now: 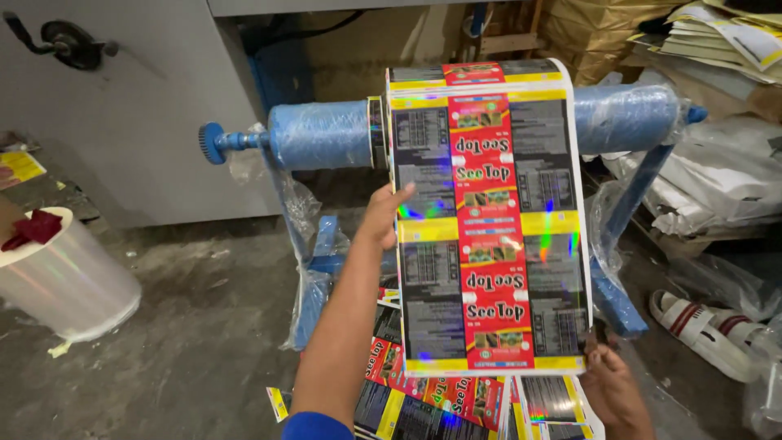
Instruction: Peeling holographic labels from a roll and sorting them on the floor in a print shop.
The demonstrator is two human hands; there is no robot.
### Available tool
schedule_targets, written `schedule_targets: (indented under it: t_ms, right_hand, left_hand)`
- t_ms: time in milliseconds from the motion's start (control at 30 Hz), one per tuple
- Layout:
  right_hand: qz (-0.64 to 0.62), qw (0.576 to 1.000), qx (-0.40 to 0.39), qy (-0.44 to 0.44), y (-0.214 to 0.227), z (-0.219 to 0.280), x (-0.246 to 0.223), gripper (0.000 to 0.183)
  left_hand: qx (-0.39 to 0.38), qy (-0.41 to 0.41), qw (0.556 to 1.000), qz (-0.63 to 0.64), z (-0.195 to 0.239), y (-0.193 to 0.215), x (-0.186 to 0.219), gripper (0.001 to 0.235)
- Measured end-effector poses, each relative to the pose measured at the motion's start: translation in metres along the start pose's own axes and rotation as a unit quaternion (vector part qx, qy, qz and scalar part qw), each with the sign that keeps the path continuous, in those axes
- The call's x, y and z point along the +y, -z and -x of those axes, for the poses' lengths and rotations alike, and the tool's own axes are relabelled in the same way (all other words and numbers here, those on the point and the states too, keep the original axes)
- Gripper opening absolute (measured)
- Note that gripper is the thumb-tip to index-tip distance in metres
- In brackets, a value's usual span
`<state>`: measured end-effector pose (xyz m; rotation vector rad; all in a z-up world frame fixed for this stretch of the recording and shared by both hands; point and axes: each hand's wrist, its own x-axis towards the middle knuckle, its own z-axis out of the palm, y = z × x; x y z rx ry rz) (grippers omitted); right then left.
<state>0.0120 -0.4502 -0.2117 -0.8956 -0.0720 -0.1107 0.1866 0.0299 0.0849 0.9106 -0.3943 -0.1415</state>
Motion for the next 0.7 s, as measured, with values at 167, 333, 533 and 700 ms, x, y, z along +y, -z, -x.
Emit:
schedule_targets:
  t_ms: [167, 333, 533, 700]
  right_hand:
    - [0.019, 0.996, 0.055, -0.069, 0.050, 0.023, 0.016, 0.011]
    - [0.141, 0.975, 0.155, 0.076, 0.024, 0.020, -0.023, 0.017]
    - [0.515, 0.810, 0.067, 0.273, -0.178, -0.007, -0.101, 0.019]
    - [0.617, 0.635, -0.012, 0.466, -0.335, -0.047, -0.116, 0.013]
  left_hand:
    - [0.070, -0.015, 0.990, -0.120, 0.000, 0.028, -0.050, 0.026]
    - [0.121, -0.048, 0.963, -0.235, 0.050, 0.005, -0.057, 0.024]
    - [0.115, -0.065, 0.969, -0.207, 0.088, 0.001, -0.084, 0.025]
    - [0.149, -0.047, 0.939, -0.306, 0.127, -0.020, -0.080, 0.022]
